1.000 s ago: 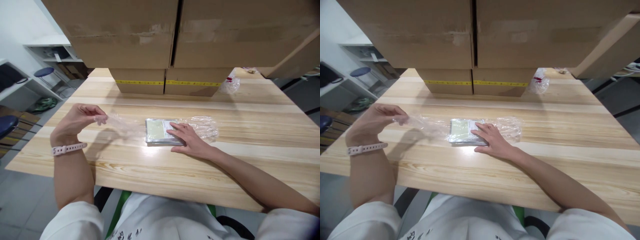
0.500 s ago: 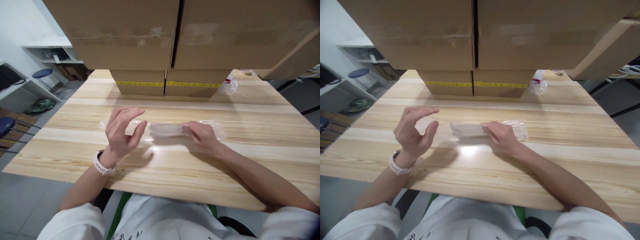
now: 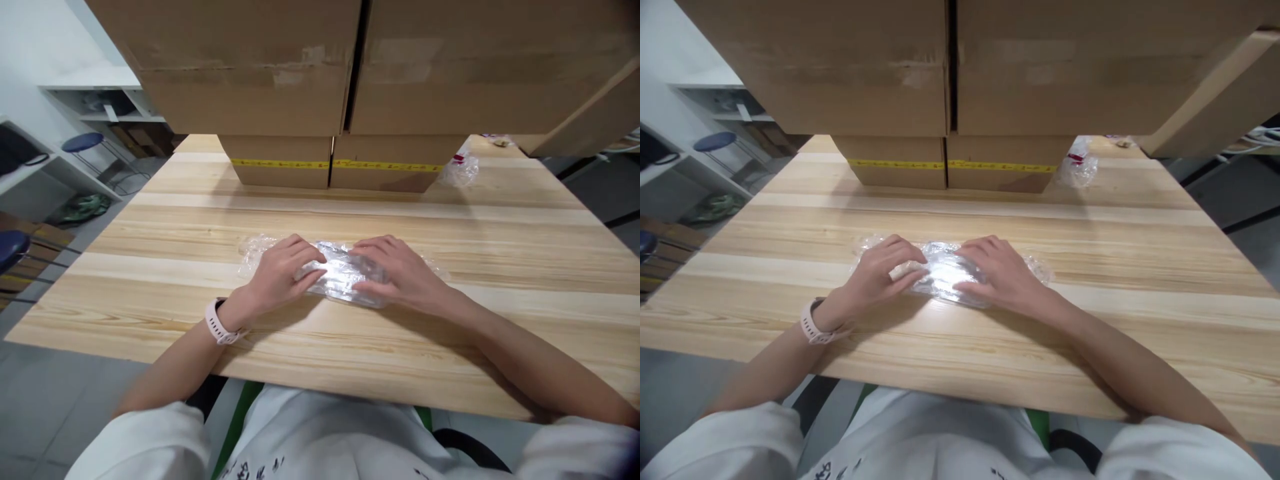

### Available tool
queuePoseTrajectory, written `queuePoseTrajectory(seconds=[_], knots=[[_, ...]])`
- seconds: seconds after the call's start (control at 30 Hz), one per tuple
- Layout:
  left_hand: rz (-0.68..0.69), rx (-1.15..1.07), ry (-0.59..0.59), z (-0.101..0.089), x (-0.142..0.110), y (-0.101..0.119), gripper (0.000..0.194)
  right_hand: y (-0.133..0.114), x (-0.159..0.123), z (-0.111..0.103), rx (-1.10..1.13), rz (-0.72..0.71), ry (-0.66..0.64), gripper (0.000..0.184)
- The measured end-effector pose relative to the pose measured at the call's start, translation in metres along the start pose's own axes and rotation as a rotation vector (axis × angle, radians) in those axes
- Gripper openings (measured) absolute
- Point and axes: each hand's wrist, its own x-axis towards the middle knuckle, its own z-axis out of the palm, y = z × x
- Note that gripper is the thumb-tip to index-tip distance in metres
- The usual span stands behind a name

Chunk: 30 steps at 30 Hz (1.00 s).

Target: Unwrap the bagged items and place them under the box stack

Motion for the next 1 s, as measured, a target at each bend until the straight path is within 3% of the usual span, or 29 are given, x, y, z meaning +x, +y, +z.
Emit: queuePoseTrajectory(seconds=[0.07, 0.13, 0.27, 0.3, 0.47, 0.63, 0.7, 0.77, 0.8, 0.87, 0.93, 1.0], knots=[[-0.003, 0.016, -0.189, 0.0, -0.002, -0.003, 0.024, -0.006, -0.004, 0.001, -0.009, -0.042, -0.123, 0.069], [-0.015, 0.061, -0.318, 0.0, -0.004, -0.007, 0.032, -0.007, -0.008, 0.003, -0.014, -0.038, -0.191, 0.072], [-0.037, 0.08, -0.358, 0.001, -0.006, -0.016, 0.005, 0.002, -0.011, 0.003, 0.029, -0.049, -0.207, 0.056], [-0.037, 0.068, -0.343, 0.002, -0.006, -0.018, 0.006, 0.004, -0.011, 0.003, 0.041, -0.056, -0.204, 0.053], [-0.08, 0.05, -0.127, 0.006, -0.005, -0.019, 0.016, 0.004, -0.005, -0.003, 0.103, -0.058, -0.128, 0.029], [-0.155, 0.13, 0.196, 0.007, -0.003, -0.007, 0.015, -0.001, -0.004, -0.005, 0.036, 0.042, 0.056, 0.028], [-0.113, 0.22, 0.351, 0.008, -0.002, 0.0, 0.007, -0.002, -0.004, -0.007, -0.012, 0.079, 0.169, 0.026], [0.026, 0.249, 0.444, 0.012, -0.004, 0.008, 0.01, -0.002, -0.004, -0.008, -0.054, 0.109, 0.25, 0.024], [0.104, 0.227, 0.424, 0.016, -0.005, 0.012, 0.015, -0.002, -0.004, -0.009, -0.069, 0.12, 0.272, 0.024], [0.193, 0.137, 0.244, 0.027, -0.009, 0.019, 0.021, -0.001, -0.003, -0.009, -0.079, 0.134, 0.291, 0.026], [0.158, 0.065, -0.016, 0.039, -0.013, 0.022, 0.027, 0.003, -0.002, -0.011, -0.068, 0.137, 0.269, 0.027], [0.078, 0.046, -0.224, 0.048, -0.018, 0.022, 0.046, 0.01, -0.002, -0.016, -0.063, 0.128, 0.172, 0.029]])
